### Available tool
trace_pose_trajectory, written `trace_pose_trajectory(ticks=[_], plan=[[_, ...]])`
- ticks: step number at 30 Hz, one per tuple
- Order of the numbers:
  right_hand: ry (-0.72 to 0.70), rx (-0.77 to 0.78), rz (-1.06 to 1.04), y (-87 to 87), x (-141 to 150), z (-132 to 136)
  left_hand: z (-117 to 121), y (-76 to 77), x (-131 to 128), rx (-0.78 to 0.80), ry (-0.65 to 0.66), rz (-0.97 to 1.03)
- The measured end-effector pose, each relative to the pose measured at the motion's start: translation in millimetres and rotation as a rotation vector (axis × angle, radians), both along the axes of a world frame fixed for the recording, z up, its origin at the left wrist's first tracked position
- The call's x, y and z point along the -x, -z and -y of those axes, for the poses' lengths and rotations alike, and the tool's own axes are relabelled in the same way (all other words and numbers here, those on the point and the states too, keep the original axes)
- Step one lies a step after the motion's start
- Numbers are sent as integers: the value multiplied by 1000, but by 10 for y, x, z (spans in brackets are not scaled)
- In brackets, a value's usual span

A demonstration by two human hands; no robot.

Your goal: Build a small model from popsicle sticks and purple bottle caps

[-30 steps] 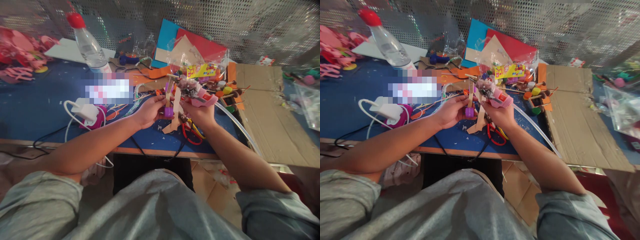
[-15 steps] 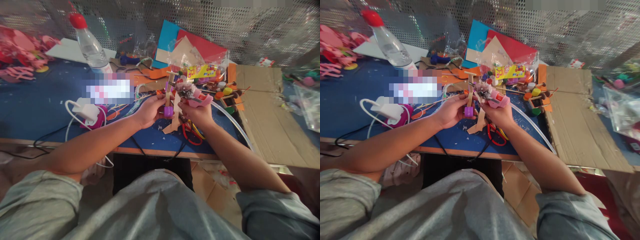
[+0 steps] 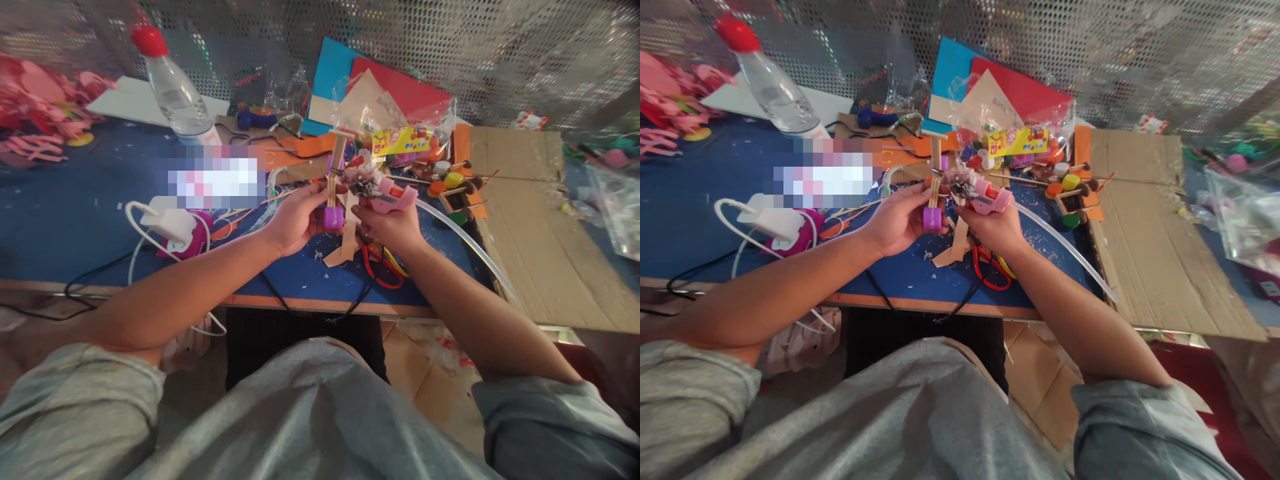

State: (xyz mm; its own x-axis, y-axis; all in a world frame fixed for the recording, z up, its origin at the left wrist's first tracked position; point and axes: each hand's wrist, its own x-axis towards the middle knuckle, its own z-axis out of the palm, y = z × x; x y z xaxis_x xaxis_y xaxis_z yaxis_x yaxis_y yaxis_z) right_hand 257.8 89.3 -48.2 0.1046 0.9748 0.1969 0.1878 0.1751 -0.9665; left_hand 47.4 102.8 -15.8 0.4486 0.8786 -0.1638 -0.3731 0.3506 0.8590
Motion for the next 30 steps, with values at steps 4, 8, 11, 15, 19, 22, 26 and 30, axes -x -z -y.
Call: trace_pose_trajectory(ticks=[4, 8, 11, 15, 19, 22, 26, 30], plan=[[10, 4, -16, -26, 23, 18, 3, -13, -9, 12, 16, -27], [27, 17, -27, -55, 41, 46, -11, -1, -15, 20, 22, -53], [18, 8, -50, -71, 35, 58, -20, 8, -22, 39, 28, -68], [13, -21, -61, -69, 8, 48, -11, 8, -40, 59, 30, -97], [6, -1, -56, -48, 2, 33, 2, -12, -45, 64, 15, -110], [2, 44, -29, -37, 12, 29, 5, -30, -37, 53, 3, -84], [0, 28, -1, -14, 1, 6, 6, -34, -31, 25, -34, -52], [-35, -8, 52, 31, -38, -34, -4, 1, -33, -14, -75, -43]])
